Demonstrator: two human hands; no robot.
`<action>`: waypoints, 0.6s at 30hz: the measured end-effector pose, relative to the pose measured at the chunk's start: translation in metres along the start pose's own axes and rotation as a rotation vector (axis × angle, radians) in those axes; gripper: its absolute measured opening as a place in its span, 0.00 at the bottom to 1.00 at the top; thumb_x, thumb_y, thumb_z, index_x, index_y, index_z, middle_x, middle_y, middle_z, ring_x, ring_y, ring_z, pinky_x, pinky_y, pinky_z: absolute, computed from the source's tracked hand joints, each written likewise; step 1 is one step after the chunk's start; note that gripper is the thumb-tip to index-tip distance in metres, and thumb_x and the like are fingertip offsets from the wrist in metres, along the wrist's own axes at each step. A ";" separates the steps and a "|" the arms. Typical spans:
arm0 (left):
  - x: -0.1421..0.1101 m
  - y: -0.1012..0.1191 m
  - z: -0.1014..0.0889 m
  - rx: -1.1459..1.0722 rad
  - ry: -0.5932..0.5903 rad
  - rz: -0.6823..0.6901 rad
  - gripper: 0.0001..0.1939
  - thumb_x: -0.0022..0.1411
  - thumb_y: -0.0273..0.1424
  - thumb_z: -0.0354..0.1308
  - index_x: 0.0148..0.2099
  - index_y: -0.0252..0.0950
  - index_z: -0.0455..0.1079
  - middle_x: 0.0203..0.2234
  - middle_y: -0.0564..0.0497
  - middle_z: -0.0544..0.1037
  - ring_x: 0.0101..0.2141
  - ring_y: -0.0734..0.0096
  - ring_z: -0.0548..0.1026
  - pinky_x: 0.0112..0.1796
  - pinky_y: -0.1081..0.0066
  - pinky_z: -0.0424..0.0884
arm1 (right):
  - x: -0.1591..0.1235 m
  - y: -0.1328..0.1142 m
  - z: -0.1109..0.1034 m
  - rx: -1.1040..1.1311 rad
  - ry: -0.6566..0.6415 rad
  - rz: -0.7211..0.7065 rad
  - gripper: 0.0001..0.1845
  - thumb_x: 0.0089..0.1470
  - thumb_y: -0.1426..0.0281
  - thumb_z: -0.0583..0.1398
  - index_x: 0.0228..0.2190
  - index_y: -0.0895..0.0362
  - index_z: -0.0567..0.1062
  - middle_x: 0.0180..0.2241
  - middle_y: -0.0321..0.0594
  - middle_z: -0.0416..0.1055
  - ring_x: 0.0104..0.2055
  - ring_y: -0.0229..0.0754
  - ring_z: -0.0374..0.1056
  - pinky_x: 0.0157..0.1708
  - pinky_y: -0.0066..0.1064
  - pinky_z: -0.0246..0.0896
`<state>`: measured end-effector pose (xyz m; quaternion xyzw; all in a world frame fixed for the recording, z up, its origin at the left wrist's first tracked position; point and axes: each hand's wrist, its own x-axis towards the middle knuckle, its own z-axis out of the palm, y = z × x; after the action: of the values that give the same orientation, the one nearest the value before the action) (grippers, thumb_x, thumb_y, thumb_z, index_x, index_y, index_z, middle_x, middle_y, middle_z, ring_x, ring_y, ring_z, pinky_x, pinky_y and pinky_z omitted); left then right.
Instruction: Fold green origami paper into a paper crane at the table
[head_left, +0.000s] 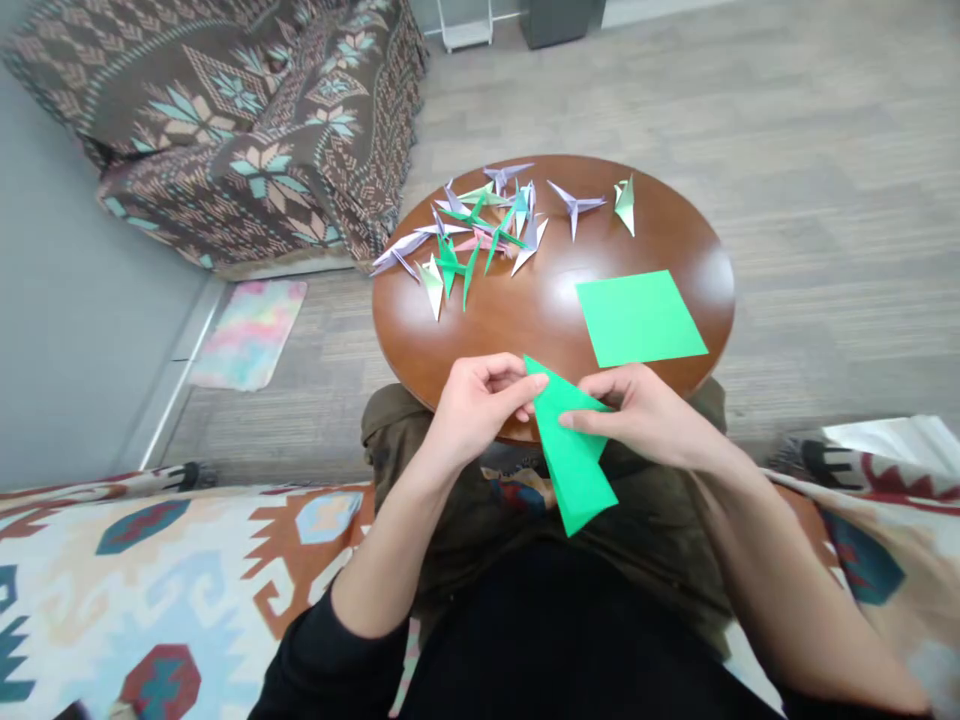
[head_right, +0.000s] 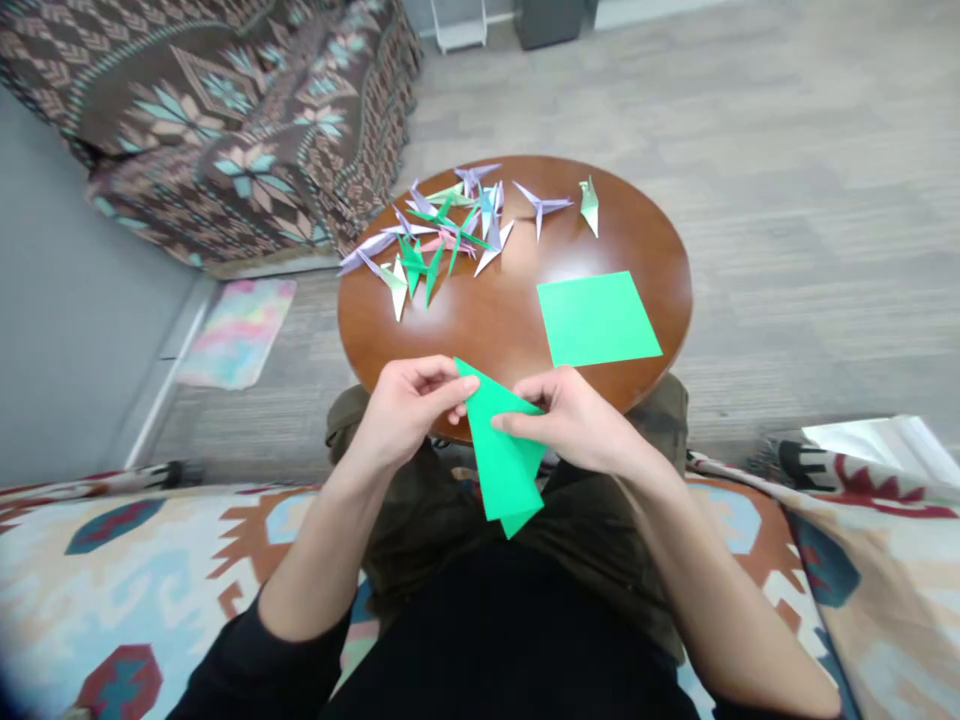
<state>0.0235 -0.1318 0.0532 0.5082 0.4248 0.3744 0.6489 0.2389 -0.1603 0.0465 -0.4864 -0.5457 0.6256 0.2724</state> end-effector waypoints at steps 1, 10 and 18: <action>0.000 0.000 0.001 0.001 -0.034 -0.028 0.15 0.54 0.39 0.76 0.31 0.33 0.78 0.21 0.54 0.78 0.22 0.78 0.71 0.26 0.76 0.69 | 0.000 0.001 0.001 -0.002 0.005 -0.010 0.15 0.53 0.60 0.72 0.24 0.57 0.81 0.23 0.34 0.74 0.25 0.38 0.64 0.28 0.31 0.60; -0.006 -0.008 0.011 -0.066 -0.072 -0.156 0.12 0.48 0.33 0.76 0.34 0.33 0.80 0.24 0.54 0.81 0.22 0.75 0.73 0.26 0.75 0.70 | -0.003 -0.003 0.002 -0.008 0.010 0.010 0.10 0.51 0.63 0.70 0.25 0.56 0.83 0.24 0.34 0.76 0.26 0.40 0.65 0.27 0.31 0.59; -0.004 -0.006 0.012 0.016 -0.120 -0.115 0.06 0.48 0.30 0.69 0.29 0.32 0.79 0.23 0.54 0.78 0.25 0.74 0.71 0.30 0.73 0.69 | -0.005 -0.008 0.002 -0.097 -0.001 0.002 0.08 0.52 0.66 0.67 0.25 0.58 0.81 0.21 0.31 0.67 0.25 0.37 0.58 0.25 0.30 0.52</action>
<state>0.0341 -0.1405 0.0499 0.5096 0.4165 0.3019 0.6897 0.2377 -0.1629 0.0554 -0.4994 -0.5750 0.5989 0.2475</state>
